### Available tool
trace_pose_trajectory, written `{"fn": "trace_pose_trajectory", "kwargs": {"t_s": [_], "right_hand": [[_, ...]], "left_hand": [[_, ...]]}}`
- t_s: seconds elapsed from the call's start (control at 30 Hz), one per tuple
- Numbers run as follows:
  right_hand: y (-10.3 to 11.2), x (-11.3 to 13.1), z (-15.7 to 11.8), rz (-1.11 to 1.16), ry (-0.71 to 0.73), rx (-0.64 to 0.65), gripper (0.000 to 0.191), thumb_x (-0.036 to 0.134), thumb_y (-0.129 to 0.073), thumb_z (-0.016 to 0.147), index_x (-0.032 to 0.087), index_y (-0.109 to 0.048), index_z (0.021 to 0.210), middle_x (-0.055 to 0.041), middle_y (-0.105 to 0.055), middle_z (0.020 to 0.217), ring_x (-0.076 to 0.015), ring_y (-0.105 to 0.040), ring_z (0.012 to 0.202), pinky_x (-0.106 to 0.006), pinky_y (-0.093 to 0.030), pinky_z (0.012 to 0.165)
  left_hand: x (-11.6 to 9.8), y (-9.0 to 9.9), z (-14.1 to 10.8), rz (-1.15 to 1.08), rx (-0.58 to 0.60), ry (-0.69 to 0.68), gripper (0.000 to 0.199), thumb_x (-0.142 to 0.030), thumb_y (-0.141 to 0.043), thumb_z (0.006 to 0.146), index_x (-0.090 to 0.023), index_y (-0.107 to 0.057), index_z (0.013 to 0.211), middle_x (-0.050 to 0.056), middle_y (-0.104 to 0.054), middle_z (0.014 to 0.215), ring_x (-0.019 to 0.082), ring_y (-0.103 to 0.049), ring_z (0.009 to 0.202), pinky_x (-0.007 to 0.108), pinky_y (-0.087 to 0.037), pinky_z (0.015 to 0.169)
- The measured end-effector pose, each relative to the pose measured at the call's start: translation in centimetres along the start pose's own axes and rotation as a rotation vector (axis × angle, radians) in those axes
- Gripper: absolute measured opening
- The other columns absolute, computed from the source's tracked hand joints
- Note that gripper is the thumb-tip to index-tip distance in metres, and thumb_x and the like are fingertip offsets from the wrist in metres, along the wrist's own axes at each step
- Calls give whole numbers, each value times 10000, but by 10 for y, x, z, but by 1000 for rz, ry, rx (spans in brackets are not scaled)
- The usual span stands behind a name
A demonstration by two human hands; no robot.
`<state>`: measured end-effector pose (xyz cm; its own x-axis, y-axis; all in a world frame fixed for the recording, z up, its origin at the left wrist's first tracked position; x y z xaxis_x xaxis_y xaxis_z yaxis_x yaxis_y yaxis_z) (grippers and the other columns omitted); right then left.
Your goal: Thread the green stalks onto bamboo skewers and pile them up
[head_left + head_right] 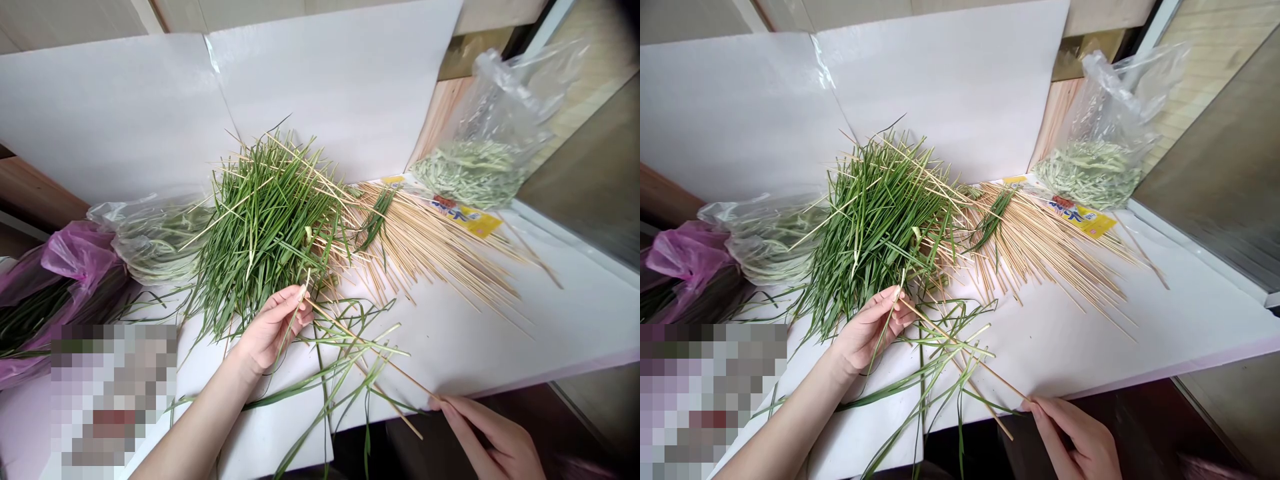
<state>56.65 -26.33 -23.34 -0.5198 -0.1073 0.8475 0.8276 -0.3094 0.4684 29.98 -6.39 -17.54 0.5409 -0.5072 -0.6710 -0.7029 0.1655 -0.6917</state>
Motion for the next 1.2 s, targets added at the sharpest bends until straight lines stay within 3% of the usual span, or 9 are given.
{"fn": "trace_pose_trajectory", "kwargs": {"t_s": [1.03,1.2], "right_hand": [[0,-2,-1,0,6,6,195,286,-609,985,230,-777,902,-27,-771,894,-198,-749,773,-137,-583,754],[-1,0,0,5,16,-2,185,270,-607,983,244,-775,909,-13,-773,893,-188,-750,765,-127,-580,751]], "left_hand": [[-1,3,-2,146,1,5,152,-236,-816,776,-121,-721,750,-8,-569,643,74,-503,598,196,-437,612],[-6,-3,-3,281,-45,-82,173,-280,-825,765,-135,-732,753,-9,-585,638,68,-494,581,178,-427,603]]}}
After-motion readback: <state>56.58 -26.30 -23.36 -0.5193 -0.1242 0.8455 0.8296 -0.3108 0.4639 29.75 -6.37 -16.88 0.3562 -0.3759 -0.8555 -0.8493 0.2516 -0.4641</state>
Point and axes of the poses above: each hand's wrist, its own z-axis towards the middle knuckle, its own y-axis out of the back of the hand, x = y × z, the point moved 1 cm from there along z, towards the middle knuckle
